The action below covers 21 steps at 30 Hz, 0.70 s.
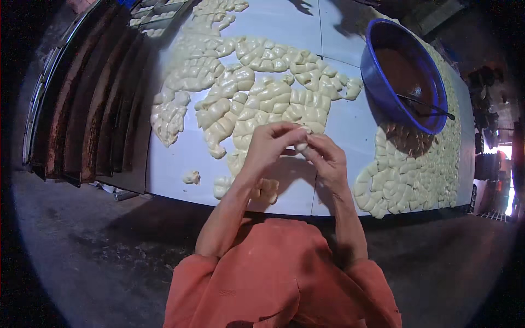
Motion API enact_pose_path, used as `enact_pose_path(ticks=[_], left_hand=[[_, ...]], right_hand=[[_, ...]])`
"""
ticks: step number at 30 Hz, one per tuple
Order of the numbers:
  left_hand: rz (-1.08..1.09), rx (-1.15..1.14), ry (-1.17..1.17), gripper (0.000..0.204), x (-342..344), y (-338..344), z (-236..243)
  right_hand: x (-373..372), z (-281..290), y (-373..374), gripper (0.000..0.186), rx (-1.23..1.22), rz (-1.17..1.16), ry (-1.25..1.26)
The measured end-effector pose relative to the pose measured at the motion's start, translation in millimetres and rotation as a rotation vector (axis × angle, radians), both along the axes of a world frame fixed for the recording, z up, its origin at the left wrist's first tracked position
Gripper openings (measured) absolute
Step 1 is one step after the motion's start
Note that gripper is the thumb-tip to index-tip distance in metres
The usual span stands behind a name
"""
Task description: The person shapes dough pieces by hand, arranges them into loaves on the table, and places the shaped dough loaves into metal baking pans.
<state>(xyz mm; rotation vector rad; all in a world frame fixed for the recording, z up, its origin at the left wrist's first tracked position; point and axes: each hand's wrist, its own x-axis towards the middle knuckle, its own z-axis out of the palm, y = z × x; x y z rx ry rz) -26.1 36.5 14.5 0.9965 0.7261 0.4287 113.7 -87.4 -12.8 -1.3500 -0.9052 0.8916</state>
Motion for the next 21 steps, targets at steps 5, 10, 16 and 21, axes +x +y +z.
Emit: enact_pose_path(ticks=[5, 10, 16, 21], left_hand=[[-0.015, 0.036, -0.047, 0.028, -10, -9, -4], [-0.037, 0.08, -0.044, 0.029, -10, -17, -11], [-0.06, 0.275, 0.032, 0.028, -22, -27, -12], [0.04, 0.111, 0.058, 0.027, -30, -32, -22]], right_hand=[[-19, -6, 10, 0.019, 0.245, -0.134, -0.144], [-26, -16, 16, 0.02, 0.295, -0.368, -0.322], [-23, -18, 12, 0.024, -0.025, -0.277, -0.418], [-37, 1, -4, 0.019, 0.066, -0.186, -0.47]])
